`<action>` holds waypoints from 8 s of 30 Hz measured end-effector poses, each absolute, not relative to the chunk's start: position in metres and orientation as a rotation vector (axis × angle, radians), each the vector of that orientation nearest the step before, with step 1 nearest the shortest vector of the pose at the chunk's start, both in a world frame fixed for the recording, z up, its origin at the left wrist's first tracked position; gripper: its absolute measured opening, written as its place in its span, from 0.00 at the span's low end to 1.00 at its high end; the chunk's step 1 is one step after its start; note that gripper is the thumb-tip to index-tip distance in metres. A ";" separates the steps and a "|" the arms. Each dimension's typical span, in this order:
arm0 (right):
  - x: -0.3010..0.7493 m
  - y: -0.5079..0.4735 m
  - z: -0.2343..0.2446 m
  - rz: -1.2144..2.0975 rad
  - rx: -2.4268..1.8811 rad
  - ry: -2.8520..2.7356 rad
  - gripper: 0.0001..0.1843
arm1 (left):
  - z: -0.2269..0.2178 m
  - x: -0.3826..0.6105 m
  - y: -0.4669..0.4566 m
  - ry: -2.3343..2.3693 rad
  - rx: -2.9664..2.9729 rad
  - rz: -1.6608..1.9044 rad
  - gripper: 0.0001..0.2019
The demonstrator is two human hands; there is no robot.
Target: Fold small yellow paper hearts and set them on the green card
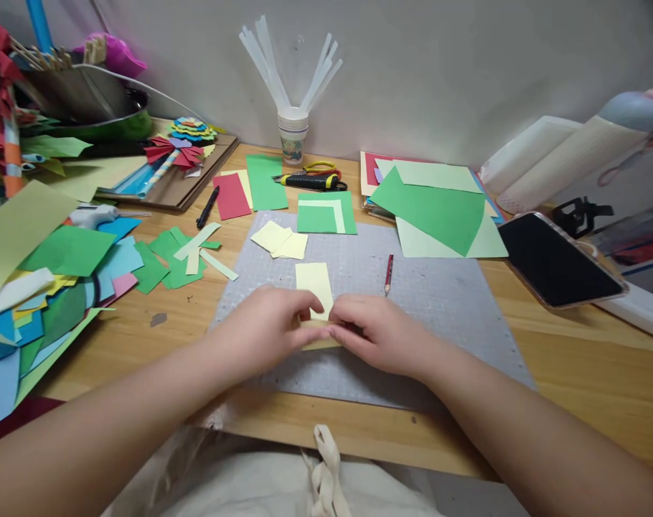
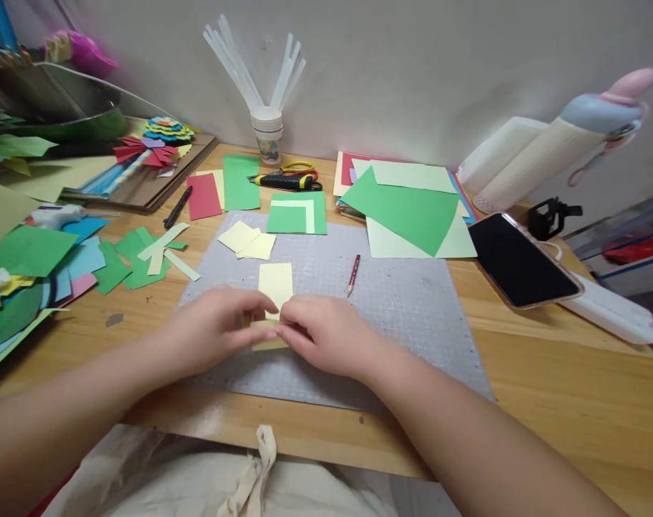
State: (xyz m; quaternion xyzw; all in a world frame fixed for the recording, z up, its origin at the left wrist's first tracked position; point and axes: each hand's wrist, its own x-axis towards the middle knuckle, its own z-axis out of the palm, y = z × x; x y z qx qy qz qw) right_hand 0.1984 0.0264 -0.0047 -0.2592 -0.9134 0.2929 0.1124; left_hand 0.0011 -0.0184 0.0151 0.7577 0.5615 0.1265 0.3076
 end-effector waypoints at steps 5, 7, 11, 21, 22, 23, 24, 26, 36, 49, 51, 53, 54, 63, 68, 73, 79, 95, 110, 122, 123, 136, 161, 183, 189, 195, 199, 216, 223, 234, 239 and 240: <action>0.191 0.030 -0.012 0.883 -1.030 -2.592 0.11 | 0.009 -0.013 0.001 1.424 2.118 0.376 0.08; 0.189 0.031 -0.013 0.868 -1.074 -2.572 0.11 | 0.004 -0.014 0.004 1.389 2.186 0.395 0.08; 0.185 0.032 -0.017 0.786 -1.130 -2.560 0.11 | -0.004 -0.014 0.005 1.452 2.202 0.374 0.11; 0.190 0.019 -0.010 0.418 -0.583 -2.553 0.07 | -0.013 -0.011 0.007 1.517 2.179 0.437 0.08; 0.191 0.018 -0.008 0.367 -0.449 -2.613 0.08 | -0.014 -0.011 0.007 1.513 2.190 0.442 0.07; 0.192 0.017 -0.006 0.323 -0.358 -2.668 0.09 | -0.015 -0.012 0.007 1.507 2.202 0.450 0.07; 0.192 0.016 -0.005 0.286 -0.308 -2.714 0.10 | -0.016 -0.013 0.007 1.502 2.213 0.458 0.07; 0.193 0.016 -0.005 0.259 -0.298 -2.776 0.11 | -0.017 -0.014 0.007 1.491 2.228 0.474 0.07; 0.194 0.019 -0.009 0.247 -0.275 -2.935 0.13 | -0.015 -0.014 0.008 1.500 2.144 0.506 0.06; 0.193 0.018 -0.007 0.304 -0.292 -2.962 0.14 | -0.015 -0.019 0.014 1.464 2.134 0.512 0.05; 0.193 0.018 -0.007 0.310 -0.305 -2.965 0.14 | -0.014 -0.020 0.014 1.454 2.132 0.510 0.05; 0.192 0.017 -0.007 0.316 -0.314 -2.969 0.14 | -0.014 -0.021 0.016 1.425 2.134 0.511 0.05; 0.192 0.017 -0.006 0.319 -0.321 -2.970 0.13 | -0.014 -0.022 0.016 1.406 2.137 0.510 0.05; 0.194 0.015 -0.006 0.283 -0.306 -2.941 0.13 | -0.017 -0.025 0.022 1.345 2.194 0.548 0.03; 0.195 0.014 -0.007 0.270 -0.305 -2.933 0.13 | -0.018 -0.026 0.022 1.336 2.200 0.552 0.03; 0.195 0.015 -0.006 0.266 -0.301 -2.940 0.13 | -0.017 -0.026 0.022 1.344 2.197 0.553 0.03; 0.195 0.015 -0.006 0.273 -0.303 -2.950 0.14 | -0.018 -0.026 0.022 1.343 2.201 0.548 0.03; 0.194 0.016 -0.006 0.332 -0.304 -2.935 0.13 | -0.016 -0.028 0.023 1.350 2.198 0.561 0.02; 0.194 0.016 -0.003 0.374 -0.298 -2.925 0.14 | -0.018 -0.027 0.021 1.384 2.224 0.504 0.07; 0.189 0.004 0.002 0.436 -0.481 -2.936 0.13 | -0.019 -0.028 0.021 1.383 2.241 0.476 0.07; 0.190 0.002 0.003 0.439 -0.540 -2.916 0.12 | -0.019 -0.028 0.020 1.384 2.248 0.473 0.07; 0.218 -0.031 0.001 0.376 -1.286 -2.606 0.14 | -0.018 -0.029 0.021 1.374 2.266 0.448 0.07; 0.184 0.028 0.000 0.376 -0.754 -2.830 0.09 | -0.009 -0.029 0.013 1.345 2.225 0.486 0.05; 0.175 0.001 0.006 0.495 -0.790 -2.258 0.04 | 0.008 -0.016 -0.020 1.254 2.175 0.715 0.06; 0.169 -0.002 0.005 0.259 -0.746 -2.351 0.06 | 0.006 -0.016 -0.027 1.084 2.328 0.912 0.05; 0.176 0.004 0.010 0.180 -0.732 -2.329 0.06 | 0.010 -0.017 -0.026 1.067 2.318 1.034 0.07; 0.192 0.019 0.012 0.228 -0.808 -2.201 0.07 | 0.013 -0.021 -0.026 1.101 2.248 1.093 0.08; 0.172 0.003 -0.003 0.494 -0.602 -2.416 0.06 | 0.011 -0.019 -0.025 1.102 2.305 0.884 0.06; 0.175 0.006 -0.002 0.439 -0.542 -2.406 0.07 | 0.010 -0.017 -0.024 1.164 2.333 0.873 0.08; 0.193 0.015 0.011 0.908 -0.688 -1.891 0.08 | 0.017 -0.027 -0.021 1.304 1.977 1.006 0.07; 0.187 0.013 0.011 1.226 -0.807 -1.724 0.10 | 0.016 -0.021 -0.021 1.124 1.634 0.898 0.07; 0.185 0.012 0.010 1.300 -0.814 -1.692 0.11 | 0.015 -0.019 -0.021 1.100 1.564 0.879 0.08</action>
